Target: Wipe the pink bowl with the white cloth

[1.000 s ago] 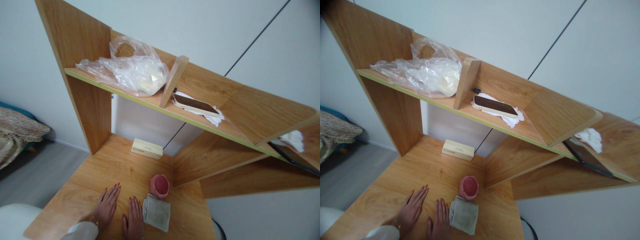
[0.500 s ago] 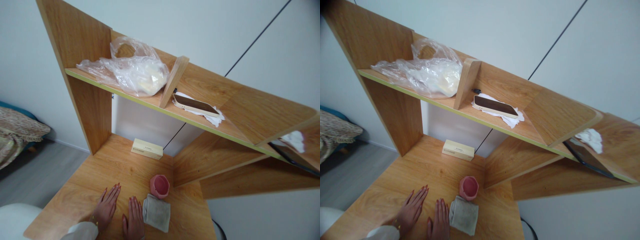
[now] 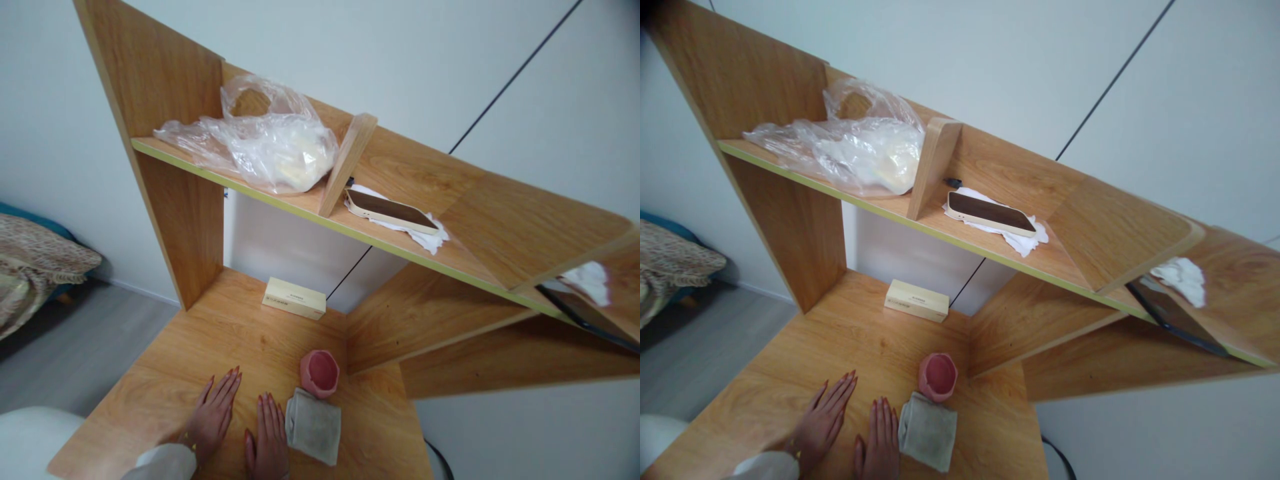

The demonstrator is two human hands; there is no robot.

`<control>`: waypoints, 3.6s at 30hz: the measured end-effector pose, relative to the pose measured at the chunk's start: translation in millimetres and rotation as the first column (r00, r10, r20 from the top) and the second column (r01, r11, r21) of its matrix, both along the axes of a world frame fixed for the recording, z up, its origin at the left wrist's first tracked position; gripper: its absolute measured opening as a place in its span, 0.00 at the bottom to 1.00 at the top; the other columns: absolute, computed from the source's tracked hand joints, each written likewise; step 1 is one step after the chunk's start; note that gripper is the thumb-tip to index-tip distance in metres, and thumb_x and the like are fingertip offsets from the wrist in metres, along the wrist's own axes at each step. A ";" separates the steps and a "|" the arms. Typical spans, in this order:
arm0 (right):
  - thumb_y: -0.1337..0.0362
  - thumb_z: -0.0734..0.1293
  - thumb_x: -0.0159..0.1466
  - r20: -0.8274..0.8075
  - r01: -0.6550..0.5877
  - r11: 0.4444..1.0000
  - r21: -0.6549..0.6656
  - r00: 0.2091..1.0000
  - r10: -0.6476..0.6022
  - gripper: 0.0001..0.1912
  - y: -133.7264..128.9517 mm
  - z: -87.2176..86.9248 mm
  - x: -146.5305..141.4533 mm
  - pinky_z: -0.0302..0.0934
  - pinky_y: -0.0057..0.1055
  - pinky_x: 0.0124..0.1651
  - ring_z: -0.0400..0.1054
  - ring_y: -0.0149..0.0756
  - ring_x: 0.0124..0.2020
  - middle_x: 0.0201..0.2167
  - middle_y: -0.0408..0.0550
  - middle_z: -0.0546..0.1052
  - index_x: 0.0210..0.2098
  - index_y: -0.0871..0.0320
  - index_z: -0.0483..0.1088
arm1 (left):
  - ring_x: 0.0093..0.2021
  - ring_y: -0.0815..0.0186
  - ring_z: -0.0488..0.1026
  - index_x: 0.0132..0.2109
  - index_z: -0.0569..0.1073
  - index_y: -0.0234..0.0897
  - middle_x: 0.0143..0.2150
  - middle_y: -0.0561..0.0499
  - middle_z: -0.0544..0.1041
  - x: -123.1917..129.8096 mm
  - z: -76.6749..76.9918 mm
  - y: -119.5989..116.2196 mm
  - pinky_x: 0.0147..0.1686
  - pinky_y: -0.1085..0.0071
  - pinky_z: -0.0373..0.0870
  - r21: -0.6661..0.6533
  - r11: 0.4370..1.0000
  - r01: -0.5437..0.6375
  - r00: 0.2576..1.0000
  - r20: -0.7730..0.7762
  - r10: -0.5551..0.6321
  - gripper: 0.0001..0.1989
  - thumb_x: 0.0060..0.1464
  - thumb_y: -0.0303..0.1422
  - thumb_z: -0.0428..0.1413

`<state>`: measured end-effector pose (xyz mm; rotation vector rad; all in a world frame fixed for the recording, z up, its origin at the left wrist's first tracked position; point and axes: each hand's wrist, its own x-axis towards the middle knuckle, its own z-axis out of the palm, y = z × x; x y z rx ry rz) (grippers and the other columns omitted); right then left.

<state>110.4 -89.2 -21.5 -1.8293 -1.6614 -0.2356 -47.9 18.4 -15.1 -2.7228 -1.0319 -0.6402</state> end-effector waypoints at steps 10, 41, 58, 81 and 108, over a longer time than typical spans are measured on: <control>0.58 0.55 0.66 0.013 -0.039 0.996 -0.079 0.999 0.040 0.30 -1.6 2.3 2.0 0.62 0.44 0.56 0.64 0.43 0.58 0.57 0.49 0.70 0.66 0.54 0.48 | 0.61 0.66 0.63 0.69 0.43 0.39 0.63 0.49 0.66 -2.4 -5.9 0.3 0.64 0.66 0.46 -0.103 0.995 -0.007 1.000 -0.022 0.004 0.35 0.55 0.26 0.41; 0.57 0.56 0.66 -0.033 -0.033 0.998 -0.051 0.999 0.032 0.29 -1.0 -0.3 0.1 0.62 0.44 0.57 0.65 0.43 0.56 0.56 0.48 0.70 0.65 0.52 0.52 | 0.61 0.66 0.64 0.69 0.40 0.38 0.64 0.48 0.65 -0.7 -3.3 -0.8 0.65 0.66 0.44 -0.107 0.994 -0.022 1.000 -0.023 0.019 0.36 0.55 0.25 0.41; 0.56 0.56 0.66 -0.036 -0.005 0.999 -0.035 0.999 0.003 0.29 -1.0 0.1 -1.1 0.61 0.45 0.57 0.65 0.43 0.57 0.56 0.48 0.71 0.66 0.51 0.50 | 0.61 0.67 0.64 0.69 0.42 0.38 0.63 0.49 0.66 -1.4 -5.3 0.3 0.64 0.67 0.46 -0.045 0.999 -0.002 1.000 -0.001 0.002 0.34 0.57 0.26 0.41; 0.56 0.54 0.67 -0.100 0.033 0.999 0.005 0.994 -0.032 0.25 1.7 0.9 -4.1 0.60 0.45 0.58 0.65 0.42 0.56 0.55 0.48 0.72 0.63 0.52 0.57 | 0.63 0.66 0.61 0.69 0.44 0.36 0.63 0.47 0.66 -0.2 -10.2 -1.1 0.65 0.63 0.42 -0.064 0.998 -0.011 1.000 -0.011 0.010 0.34 0.56 0.26 0.41; 0.54 0.54 0.67 -0.108 0.027 0.999 0.039 0.994 -0.022 0.26 3.2 0.0 -5.4 0.61 0.44 0.56 0.66 0.42 0.55 0.55 0.45 0.72 0.64 0.49 0.55 | 0.62 0.66 0.62 0.69 0.42 0.37 0.62 0.48 0.67 0.0 -4.8 -0.6 0.64 0.65 0.44 -0.042 0.999 -0.016 1.000 -0.008 0.016 0.36 0.55 0.26 0.42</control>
